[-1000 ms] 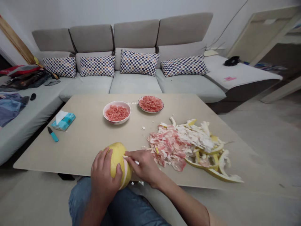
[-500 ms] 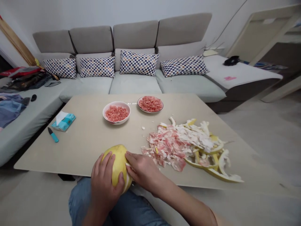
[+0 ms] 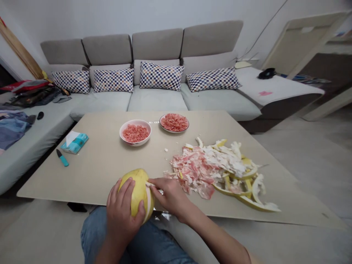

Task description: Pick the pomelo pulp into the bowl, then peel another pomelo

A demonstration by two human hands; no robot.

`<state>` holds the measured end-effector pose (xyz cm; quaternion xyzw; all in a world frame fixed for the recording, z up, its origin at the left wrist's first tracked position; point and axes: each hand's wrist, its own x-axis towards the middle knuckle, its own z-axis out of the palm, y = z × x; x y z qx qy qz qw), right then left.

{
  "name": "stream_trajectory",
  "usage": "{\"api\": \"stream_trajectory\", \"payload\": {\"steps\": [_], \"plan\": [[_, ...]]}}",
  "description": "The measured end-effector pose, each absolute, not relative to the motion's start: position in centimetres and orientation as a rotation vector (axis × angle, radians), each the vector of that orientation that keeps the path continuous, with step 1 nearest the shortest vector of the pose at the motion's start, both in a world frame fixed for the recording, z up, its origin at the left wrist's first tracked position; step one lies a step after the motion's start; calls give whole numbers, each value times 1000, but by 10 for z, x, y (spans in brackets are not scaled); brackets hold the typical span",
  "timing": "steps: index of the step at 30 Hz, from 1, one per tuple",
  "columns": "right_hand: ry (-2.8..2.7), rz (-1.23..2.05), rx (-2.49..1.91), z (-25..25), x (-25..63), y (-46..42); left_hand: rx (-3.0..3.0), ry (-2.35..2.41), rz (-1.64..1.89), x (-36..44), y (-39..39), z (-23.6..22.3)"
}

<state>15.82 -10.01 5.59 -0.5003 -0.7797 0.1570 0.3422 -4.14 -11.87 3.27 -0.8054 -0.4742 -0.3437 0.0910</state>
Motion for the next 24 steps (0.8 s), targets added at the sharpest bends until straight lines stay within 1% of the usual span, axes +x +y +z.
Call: {"api": "stream_trajectory", "payload": {"steps": [3, 5, 8, 10, 12, 15, 17, 20, 24], "plan": [[-2115, 273, -1327, 54, 152, -108, -2386, -1376, -1031, -43, -125, 32], [-2126, 114, -1311, 48, 146, -114, -2372, -1347, -1053, -43, -131, 30], [-2059, -168, -1223, 37, 138, -121, -2345, -1298, -1112, -43, -139, 25], [-1997, -263, -1163, 31, 135, -124, -2336, -1279, -1145, -45, -143, 21], [-1920, -219, -1136, 29, 135, -126, -2330, -1273, -1168, -46, -146, 18], [-1816, -41, -1140, 31, 138, -127, -2321, -1265, -1189, -48, -150, 16], [-1815, 22, -1154, 33, 140, -128, -2310, -1265, -1193, -49, -152, 15], [-1895, -1, -1210, 35, 142, -132, -2290, -1260, -1179, -47, -157, 15], [-2003, -109, -1223, 34, 144, -137, -2258, -1227, -1168, -41, -163, 12]]}}
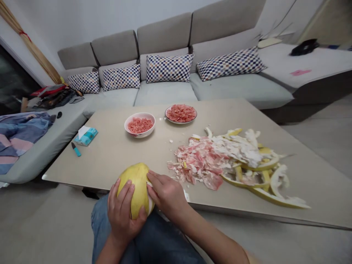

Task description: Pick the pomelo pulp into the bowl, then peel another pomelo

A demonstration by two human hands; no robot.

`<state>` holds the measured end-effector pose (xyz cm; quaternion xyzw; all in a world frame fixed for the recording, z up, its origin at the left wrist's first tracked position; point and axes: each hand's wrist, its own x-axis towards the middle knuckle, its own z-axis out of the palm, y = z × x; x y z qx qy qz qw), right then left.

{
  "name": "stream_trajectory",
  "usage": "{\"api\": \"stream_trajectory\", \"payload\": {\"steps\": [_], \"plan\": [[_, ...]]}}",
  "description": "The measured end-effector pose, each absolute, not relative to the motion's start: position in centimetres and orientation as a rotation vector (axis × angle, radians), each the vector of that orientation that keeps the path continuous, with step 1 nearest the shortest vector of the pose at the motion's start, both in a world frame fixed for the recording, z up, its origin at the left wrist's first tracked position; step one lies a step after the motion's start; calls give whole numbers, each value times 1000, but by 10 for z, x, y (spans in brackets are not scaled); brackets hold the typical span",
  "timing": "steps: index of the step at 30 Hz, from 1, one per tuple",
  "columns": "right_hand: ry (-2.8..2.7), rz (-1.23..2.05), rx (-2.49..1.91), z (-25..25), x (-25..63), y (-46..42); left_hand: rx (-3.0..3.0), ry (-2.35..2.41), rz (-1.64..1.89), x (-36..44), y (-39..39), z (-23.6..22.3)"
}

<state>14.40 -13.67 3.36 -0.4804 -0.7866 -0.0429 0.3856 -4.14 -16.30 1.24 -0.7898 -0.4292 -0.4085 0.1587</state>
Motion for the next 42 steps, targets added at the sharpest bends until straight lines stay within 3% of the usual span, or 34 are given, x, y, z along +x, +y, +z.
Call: {"api": "stream_trajectory", "payload": {"steps": [8, 19, 27, 34, 42], "plan": [[-1942, -288, -1108, 24, 141, -134, -2224, -1212, -1175, -38, -167, 12], [-1677, 144, -1191, 31, 138, -133, -2201, -1249, -1235, -45, -163, 5], [-2105, -52, -1221, 55, 144, -144, -2165, -1171, -1317, -49, -172, -5], [-2051, -274, -1060, 47, 133, -139, -2109, -1166, -1349, -48, -175, -10], [-1944, -87, -1107, 49, 133, -137, -2115, -1198, -1373, -53, -176, -16]]}}
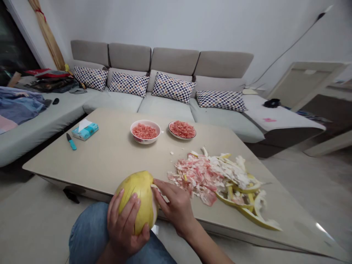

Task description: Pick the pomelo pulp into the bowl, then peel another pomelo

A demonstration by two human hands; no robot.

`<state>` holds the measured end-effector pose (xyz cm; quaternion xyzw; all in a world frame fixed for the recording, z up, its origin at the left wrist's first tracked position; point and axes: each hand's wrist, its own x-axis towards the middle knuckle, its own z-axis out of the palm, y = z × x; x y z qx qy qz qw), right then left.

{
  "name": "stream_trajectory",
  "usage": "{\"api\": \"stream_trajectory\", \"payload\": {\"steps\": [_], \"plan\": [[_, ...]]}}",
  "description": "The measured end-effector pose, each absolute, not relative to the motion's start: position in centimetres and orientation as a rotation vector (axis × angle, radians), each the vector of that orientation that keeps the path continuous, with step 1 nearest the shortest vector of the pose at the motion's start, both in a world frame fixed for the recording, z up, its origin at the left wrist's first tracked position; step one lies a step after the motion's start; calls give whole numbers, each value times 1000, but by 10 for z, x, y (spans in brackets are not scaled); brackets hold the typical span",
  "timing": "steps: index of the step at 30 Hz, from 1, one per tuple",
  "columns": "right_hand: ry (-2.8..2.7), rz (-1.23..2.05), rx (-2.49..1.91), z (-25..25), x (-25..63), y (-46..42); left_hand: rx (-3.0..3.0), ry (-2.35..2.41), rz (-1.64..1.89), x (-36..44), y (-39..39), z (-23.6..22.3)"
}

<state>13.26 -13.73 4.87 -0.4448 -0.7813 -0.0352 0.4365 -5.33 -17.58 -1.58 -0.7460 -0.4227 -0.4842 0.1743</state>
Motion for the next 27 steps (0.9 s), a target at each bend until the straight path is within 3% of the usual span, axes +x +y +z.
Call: {"api": "stream_trajectory", "payload": {"steps": [7, 15, 21, 27], "plan": [[-2242, -198, -1165, 64, 145, -135, -2115, -1136, -1354, -49, -177, -16], [-2032, -183, -1025, 53, 134, -128, -2136, -1139, -1345, -50, -173, -12], [-1773, 7, -1126, 47, 128, -124, -2154, -1145, -1358, -55, -171, -14], [-1415, 370, -1427, 43, 182, -93, -2175, -1092, -1408, -63, -173, -19]]}}
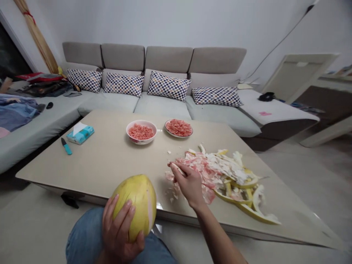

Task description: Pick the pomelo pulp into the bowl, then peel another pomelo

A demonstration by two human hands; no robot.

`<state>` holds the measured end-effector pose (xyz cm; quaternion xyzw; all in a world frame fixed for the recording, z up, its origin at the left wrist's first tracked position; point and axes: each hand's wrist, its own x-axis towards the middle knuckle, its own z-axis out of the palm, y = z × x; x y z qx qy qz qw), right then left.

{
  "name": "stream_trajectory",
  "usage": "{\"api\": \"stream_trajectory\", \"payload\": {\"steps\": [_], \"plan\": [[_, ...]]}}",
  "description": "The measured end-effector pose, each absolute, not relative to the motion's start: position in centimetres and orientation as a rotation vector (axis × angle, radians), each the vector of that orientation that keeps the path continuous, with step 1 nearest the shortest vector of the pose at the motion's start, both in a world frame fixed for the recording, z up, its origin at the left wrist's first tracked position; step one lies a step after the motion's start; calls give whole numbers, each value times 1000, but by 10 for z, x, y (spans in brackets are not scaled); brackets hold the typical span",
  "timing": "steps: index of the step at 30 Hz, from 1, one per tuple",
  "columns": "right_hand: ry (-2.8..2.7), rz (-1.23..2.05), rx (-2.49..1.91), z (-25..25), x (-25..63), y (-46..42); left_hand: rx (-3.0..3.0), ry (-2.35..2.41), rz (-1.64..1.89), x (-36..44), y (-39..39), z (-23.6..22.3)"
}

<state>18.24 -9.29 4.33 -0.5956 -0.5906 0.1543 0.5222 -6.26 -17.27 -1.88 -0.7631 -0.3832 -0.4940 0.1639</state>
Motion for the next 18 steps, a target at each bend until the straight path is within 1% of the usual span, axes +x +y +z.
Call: {"api": "stream_trajectory", "payload": {"steps": [2, 5, 10, 15, 18], "plan": [[-1494, 296, -1508, 36, 207, -84, -2194, -1146, -1393, -63, -169, -15], [-1563, 92, -1693, 23, 239, -75, -2242, -1274, -1350, -62, -155, -2], [-1602, -167, -1994, 16, 274, -71, -2290, -1556, -1295, -61, -114, 22], [-1672, -421, -2057, 16, 289, -72, -2470, -1841, -1174, -70, -73, 37], [-1677, -451, -1938, 10, 290, -73, -2571, -1962, -1066, -80, -58, 45]]}}
